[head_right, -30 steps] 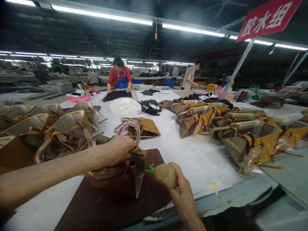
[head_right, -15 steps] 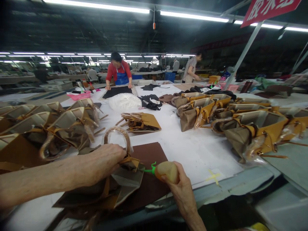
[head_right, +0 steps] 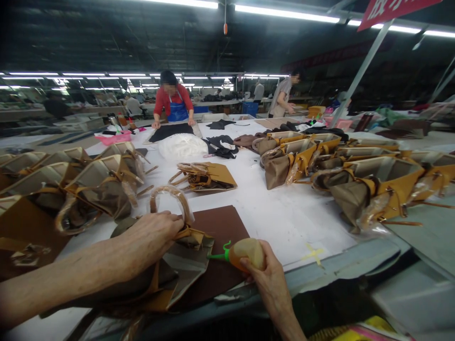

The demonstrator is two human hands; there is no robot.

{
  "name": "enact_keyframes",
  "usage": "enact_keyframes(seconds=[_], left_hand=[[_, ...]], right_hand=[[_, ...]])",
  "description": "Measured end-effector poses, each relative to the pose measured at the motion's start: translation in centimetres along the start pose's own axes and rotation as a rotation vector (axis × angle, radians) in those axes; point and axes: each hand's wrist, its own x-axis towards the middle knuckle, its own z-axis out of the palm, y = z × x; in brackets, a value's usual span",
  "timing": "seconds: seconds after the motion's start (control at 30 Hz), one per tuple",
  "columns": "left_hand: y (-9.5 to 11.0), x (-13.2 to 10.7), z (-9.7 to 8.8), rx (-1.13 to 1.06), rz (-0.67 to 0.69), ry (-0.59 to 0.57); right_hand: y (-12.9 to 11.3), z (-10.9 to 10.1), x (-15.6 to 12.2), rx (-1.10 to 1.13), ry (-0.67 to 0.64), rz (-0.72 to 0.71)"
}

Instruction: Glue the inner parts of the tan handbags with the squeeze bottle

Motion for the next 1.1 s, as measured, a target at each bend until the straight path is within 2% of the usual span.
enact_keyframes(seconds=[0.17, 0.37, 0.5, 0.6, 0.8, 0.97, 1.1], left_hand=[[-1.2, 0.3, 3.4, 0.023, 0.017, 0.136], [-1.0, 0.2, 3.7, 0.003, 0.011, 0.175], [-1.5, 0.1, 4.4, -0.006, 0.065, 0.231], [-1.8, -0.1, 4.8, -0.024, 0.060, 0.196], [-0.7, -0.3, 3.4, -0.049, -0.005, 0.178], [0.9, -0.5, 1.4, -0.050, -0.080, 0.067], [1.4, -0.8, 1.0, -0.071, -0.109, -0.011]], right_hand=[[-0.4, -0.1, -0.8, -0.049, -0.002, 0.034], [-0.3, -0.1, 0.1, -0.118, 0.079, -0.027], [-0.1, 0.3, 0.8, -0.099, 0.121, -0.062], [-0.2, 0.7, 0.9, -0.073, 0.112, -0.056], [-0.1, 0.7, -0.1, -0.074, 0.085, -0.041], [0.2, 0.2, -1.3, -0.115, 0.027, -0.035], [0.2, 0.3, -1.4, -0.118, 0.027, -0.022]])
